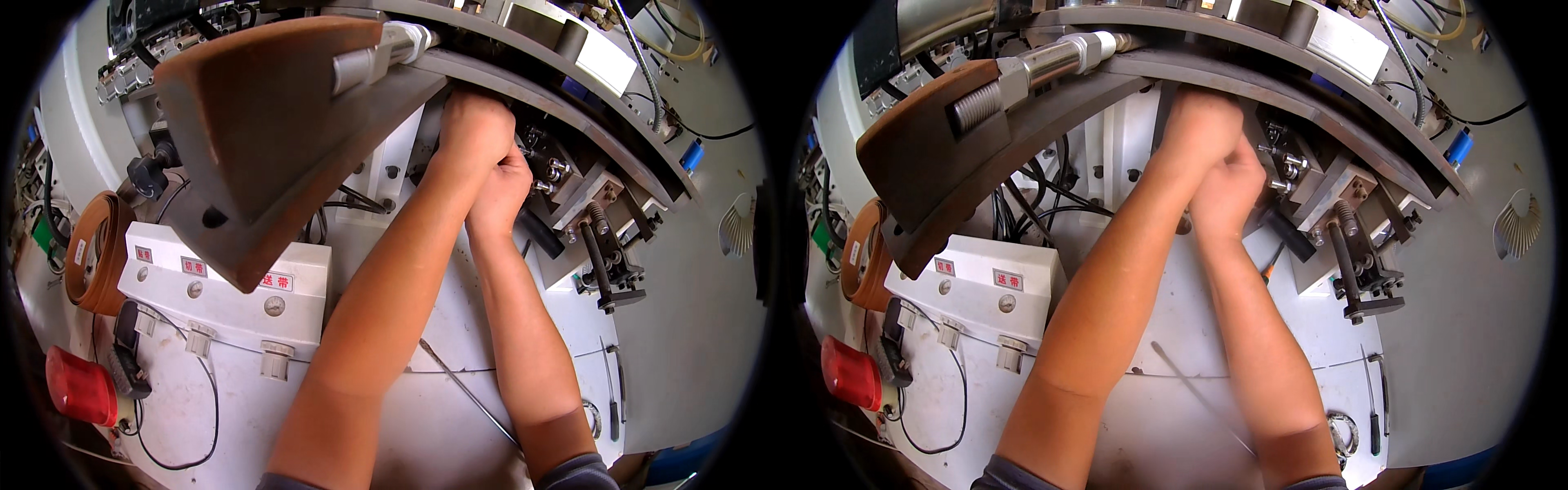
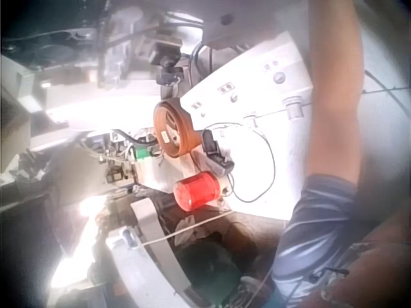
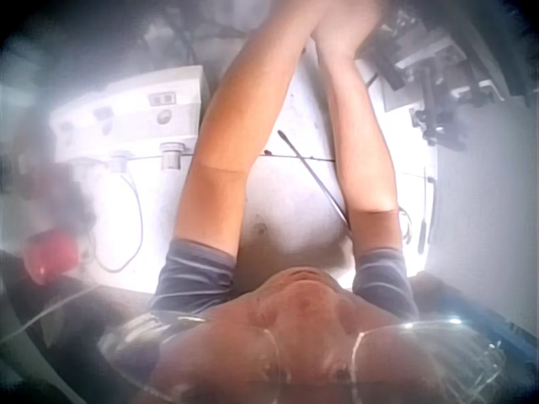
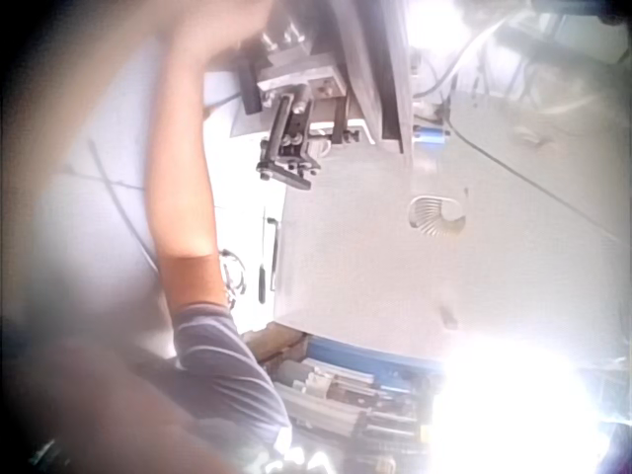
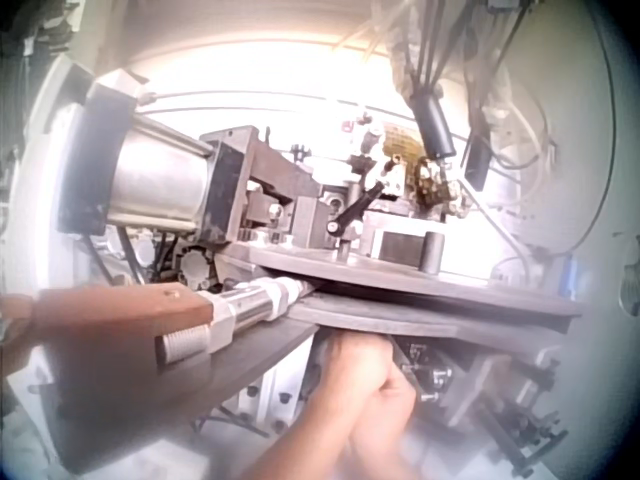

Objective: The person uses a screwdriver to adjust and tighten components inside a large industrial machine. They manipulate internal parts, including a thin metal rod, and repeatedly tighten screws on a curved metal cover.

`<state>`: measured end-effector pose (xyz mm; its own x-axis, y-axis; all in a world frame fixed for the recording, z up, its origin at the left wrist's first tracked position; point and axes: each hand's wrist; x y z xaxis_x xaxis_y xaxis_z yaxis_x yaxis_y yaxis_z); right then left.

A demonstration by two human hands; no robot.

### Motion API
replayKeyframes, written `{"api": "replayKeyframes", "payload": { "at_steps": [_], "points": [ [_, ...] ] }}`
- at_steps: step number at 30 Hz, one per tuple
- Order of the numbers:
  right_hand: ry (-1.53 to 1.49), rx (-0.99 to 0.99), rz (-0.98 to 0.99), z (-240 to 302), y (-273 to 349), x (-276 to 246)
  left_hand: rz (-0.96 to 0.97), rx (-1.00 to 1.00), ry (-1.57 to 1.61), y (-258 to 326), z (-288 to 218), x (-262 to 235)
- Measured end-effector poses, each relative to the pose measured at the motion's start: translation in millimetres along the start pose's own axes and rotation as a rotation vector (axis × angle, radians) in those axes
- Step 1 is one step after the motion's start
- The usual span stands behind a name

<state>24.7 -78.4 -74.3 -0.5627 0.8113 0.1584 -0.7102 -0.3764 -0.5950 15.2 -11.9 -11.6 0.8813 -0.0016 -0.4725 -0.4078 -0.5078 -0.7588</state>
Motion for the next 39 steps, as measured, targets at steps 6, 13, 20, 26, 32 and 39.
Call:
{"api": "replayKeyframes", "payload": {
  "at_steps": [6, 13, 20, 26, 32, 39],
  "points": [
    [-0.161, 0.146, 0.006, 2.9, 2.1, 5.1, 0.072, -0.027, -0.042, 0.0, -0.2, -6.2],
    [-0.432, 0.267, 0.028, 19.2, 8.3, 10.9, 0.154, -0.047, -0.024, -3.3, 0.4, -14.7],
    [-0.4, 0.279, -0.015, 25.1, 8.9, 13.6, 0.268, -0.113, 0.048, -8.6, 2.4, -17.1],
    [-0.357, 0.249, 0.003, 44.6, 17.4, 26.2, 0.137, 0.012, 0.125, -8.2, 9.0, -30.8],
    [0.005, 0.082, 0.033, 34.3, 19.5, 16.7, 0.226, -0.086, 0.303, -10.0, 13.0, -31.1],
    [0.227, -0.09, -0.024, 31.8, 28.5, 22.1, 0.268, -0.269, 0.541, -7.8, 22.2, -32.2]
  ]
}}
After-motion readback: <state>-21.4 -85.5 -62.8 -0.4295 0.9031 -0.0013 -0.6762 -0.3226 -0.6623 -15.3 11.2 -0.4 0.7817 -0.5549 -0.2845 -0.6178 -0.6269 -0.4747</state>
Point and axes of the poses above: each hand's wrist, its own y-axis away from the middle knuckle, its own x-axis out of the palm, z = x × y, and after that the axes turned 3 degrees about x, right-handed
